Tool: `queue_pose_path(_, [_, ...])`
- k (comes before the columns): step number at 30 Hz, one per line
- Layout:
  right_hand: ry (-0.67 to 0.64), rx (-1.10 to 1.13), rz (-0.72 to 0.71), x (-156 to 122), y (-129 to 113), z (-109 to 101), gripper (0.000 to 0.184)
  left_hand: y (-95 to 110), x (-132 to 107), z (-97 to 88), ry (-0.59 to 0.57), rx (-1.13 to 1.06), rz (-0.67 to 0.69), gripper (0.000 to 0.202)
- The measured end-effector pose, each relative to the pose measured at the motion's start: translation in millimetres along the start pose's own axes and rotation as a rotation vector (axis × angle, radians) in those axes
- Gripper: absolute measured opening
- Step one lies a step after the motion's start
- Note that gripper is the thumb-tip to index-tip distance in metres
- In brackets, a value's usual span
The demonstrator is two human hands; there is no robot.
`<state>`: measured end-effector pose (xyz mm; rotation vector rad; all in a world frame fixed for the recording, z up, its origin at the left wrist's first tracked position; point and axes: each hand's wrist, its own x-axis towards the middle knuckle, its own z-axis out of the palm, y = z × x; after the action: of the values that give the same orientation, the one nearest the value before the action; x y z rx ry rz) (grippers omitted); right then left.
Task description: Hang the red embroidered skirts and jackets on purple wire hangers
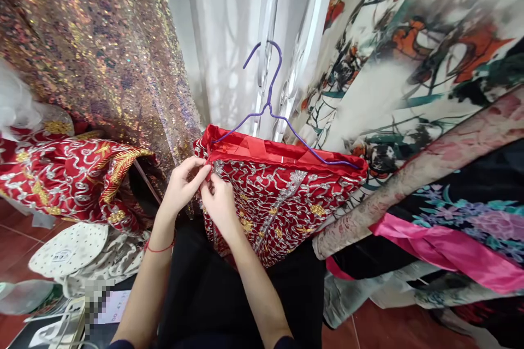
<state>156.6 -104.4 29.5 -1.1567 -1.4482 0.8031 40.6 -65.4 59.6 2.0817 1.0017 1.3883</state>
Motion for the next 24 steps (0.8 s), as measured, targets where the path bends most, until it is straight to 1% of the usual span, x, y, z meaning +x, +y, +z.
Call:
queue_pose_path(1, [0.044,-0.077,-0.032,-9,3,4,0.029,-1,-8,1.3,0.02,-0.025,-0.025,0.021])
queue_pose_path(3, [0.177,-0.257,-0.092,-30,12,12,0.03,-5,-31,6.8,0.067,-0.11,-0.112,0.023])
queue_pose_path(5, [0.313,-0.402,-0.135,-51,21,16,0.031,-10,-59,16.6,0.124,-0.245,-0.246,0.03])
queue_pose_path(6, [0.356,-0.435,-0.155,-60,25,17,0.031,-12,-73,22.9,0.162,-0.328,-0.319,0.034])
queue_pose_path(7, [0.372,-0.432,-0.175,-67,29,16,0.03,-13,-86,29.8,0.208,-0.413,-0.394,0.039])
queue_pose_path(8, [0.354,-0.393,-0.188,-73,33,15,0.03,-14,-97,36.9,0.25,-0.492,-0.471,0.044])
queue_pose_path(9, [0.306,-0.324,-0.187,-78,36,12,0.029,-15,-106,43.8,0.292,-0.554,-0.543,0.048])
queue_pose_path(11, [0.198,-0.162,-0.126,-84,43,7,0.03,-13,-117,56.3,0.36,-0.63,-0.668,0.055])
queue_pose_path(12, [0.175,-0.102,-0.073,-85,47,4,0.031,-12,-119,61.6,0.391,-0.648,-0.71,0.056])
queue_pose_path(14, [0.21,-0.08,-0.005,-87,55,-1,0.033,-9,-118,70.4,0.447,-0.667,-0.74,0.053])
queue_pose_path(16, [0.285,-0.178,-0.044,-87,65,-5,0.036,-6,-115,77.8,0.476,-0.683,-0.725,0.05])
queue_pose_path(17, [0.295,-0.249,-0.085,-86,70,-7,0.037,-4,-113,81.2,0.483,-0.685,-0.712,0.048])
queue_pose_path(18, [0.275,-0.326,-0.122,-86,74,-9,0.038,-3,-112,84.4,0.484,-0.683,-0.702,0.048])
queue_pose_path(19, [0.23,-0.402,-0.149,-86,77,-11,0.038,-2,-112,87.3,0.479,-0.676,-0.698,0.048])
queue_pose_path(21, [0.098,-0.549,-0.181,-85,80,-16,0.039,0,-113,91.7,0.472,-0.642,-0.7,0.05])
queue_pose_path(24, [-0.073,-0.702,-0.219,-87,75,-22,0.041,0,-116,92.6,0.453,-0.533,-0.708,0.051])
